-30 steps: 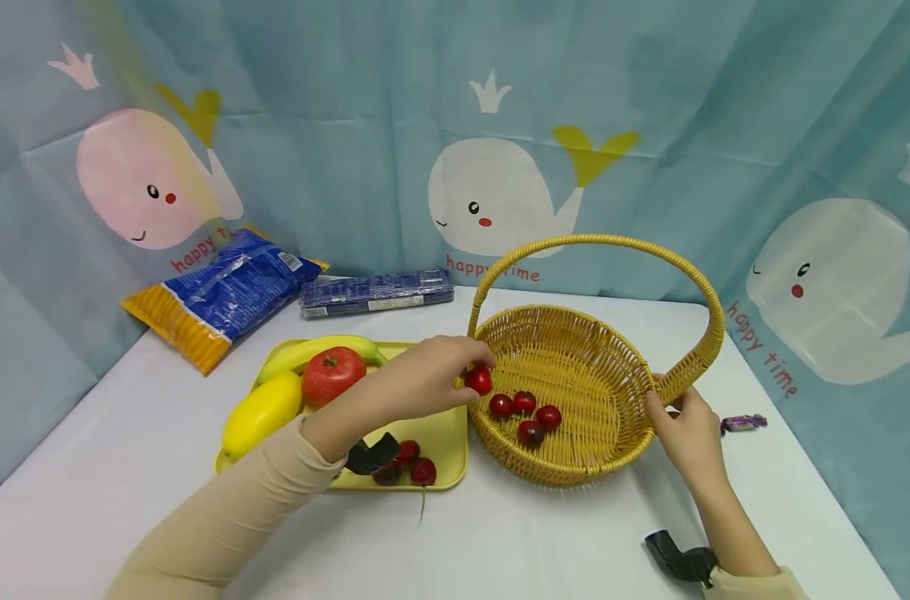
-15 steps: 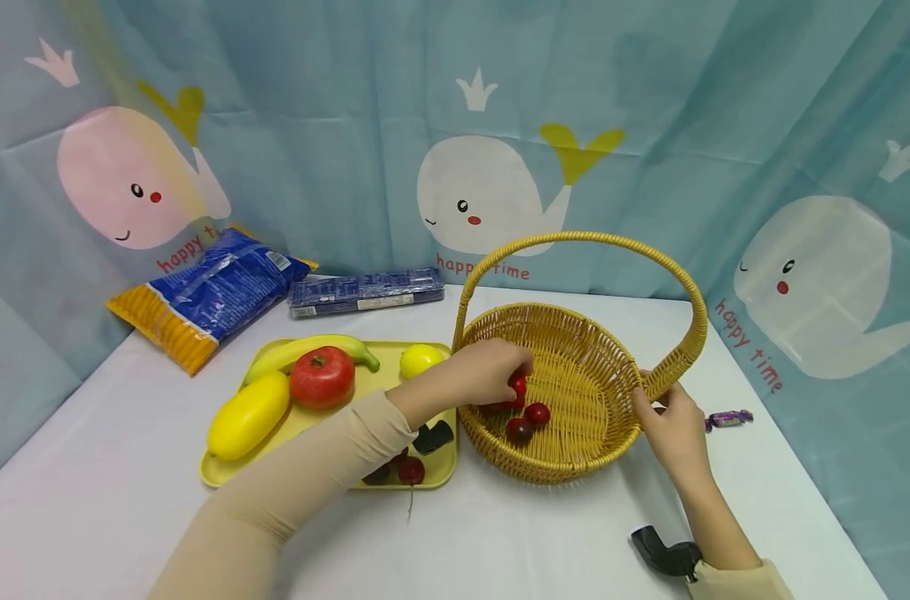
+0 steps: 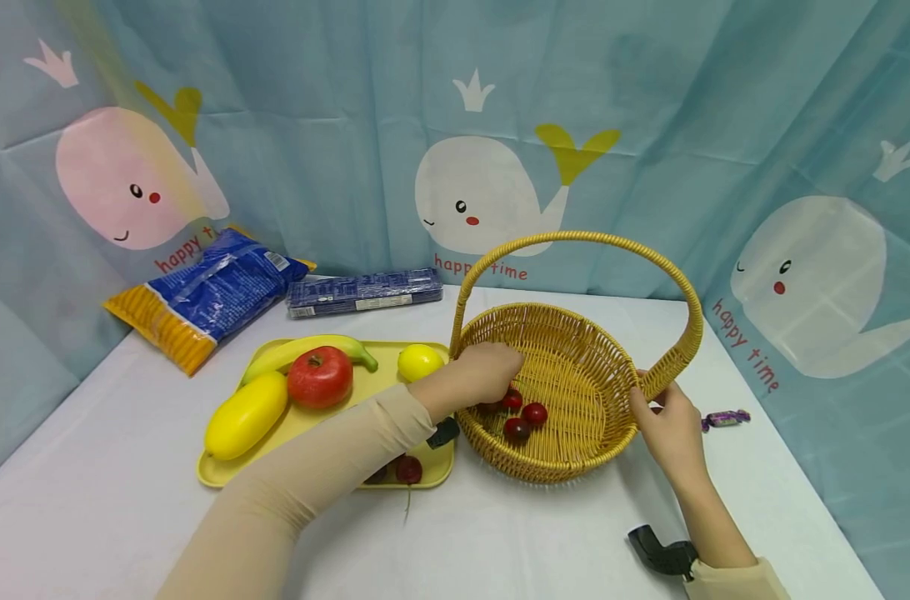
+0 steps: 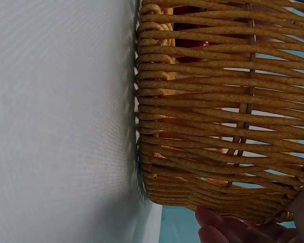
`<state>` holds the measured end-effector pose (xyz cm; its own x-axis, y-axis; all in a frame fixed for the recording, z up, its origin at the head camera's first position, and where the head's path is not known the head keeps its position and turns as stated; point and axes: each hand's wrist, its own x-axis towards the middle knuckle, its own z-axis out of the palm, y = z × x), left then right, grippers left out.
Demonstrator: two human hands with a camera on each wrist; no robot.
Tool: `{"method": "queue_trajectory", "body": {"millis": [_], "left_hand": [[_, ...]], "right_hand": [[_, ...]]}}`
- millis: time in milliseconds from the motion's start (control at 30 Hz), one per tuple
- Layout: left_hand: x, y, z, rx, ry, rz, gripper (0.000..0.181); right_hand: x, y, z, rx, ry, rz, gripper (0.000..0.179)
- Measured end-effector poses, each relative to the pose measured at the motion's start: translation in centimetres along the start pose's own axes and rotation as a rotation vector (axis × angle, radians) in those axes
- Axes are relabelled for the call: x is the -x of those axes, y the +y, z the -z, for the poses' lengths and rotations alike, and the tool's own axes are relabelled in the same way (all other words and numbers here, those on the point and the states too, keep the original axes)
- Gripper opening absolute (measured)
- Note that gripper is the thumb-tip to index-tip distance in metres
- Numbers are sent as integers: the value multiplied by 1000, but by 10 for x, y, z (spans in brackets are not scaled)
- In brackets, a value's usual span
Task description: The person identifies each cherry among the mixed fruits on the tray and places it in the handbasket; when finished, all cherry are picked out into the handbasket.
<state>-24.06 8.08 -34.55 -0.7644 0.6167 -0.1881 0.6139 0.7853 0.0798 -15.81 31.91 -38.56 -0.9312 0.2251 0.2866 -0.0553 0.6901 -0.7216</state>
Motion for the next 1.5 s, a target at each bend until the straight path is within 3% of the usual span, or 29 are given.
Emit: {"method": "queue_trajectory", "body": {"millis": [200, 433, 600, 733, 800, 967, 1167, 1333, 1500], "left_hand": [[-1, -2, -4, -24, -72, 21, 9], [11, -2, 6, 2, -62, -12, 19], [47, -1, 30, 81, -22, -135, 36], [84, -9, 46, 150, 55, -220, 31], [100, -18, 47, 191, 87, -246, 25], [128, -51, 25, 333, 58, -216, 17], [144, -82, -17, 492, -37, -80, 20], [150, -90, -35, 504, -74, 10, 22], [150, -90, -39, 502, -81, -9, 24]], "right_hand": [[0, -1, -1, 7, -7, -19, 38], [0, -2, 0, 25, -4, -14, 38], [2, 0, 0, 19, -2, -17, 38], [2, 1, 1, 19, 1, -21, 38], [2, 0, 2, 22, 1, -25, 38], [1, -1, 3, 37, -7, -29, 39], [1, 0, 3, 41, -18, -34, 40], [1, 1, 4, 40, -28, -51, 41], [0, 2, 3, 32, -32, -52, 41]]}}
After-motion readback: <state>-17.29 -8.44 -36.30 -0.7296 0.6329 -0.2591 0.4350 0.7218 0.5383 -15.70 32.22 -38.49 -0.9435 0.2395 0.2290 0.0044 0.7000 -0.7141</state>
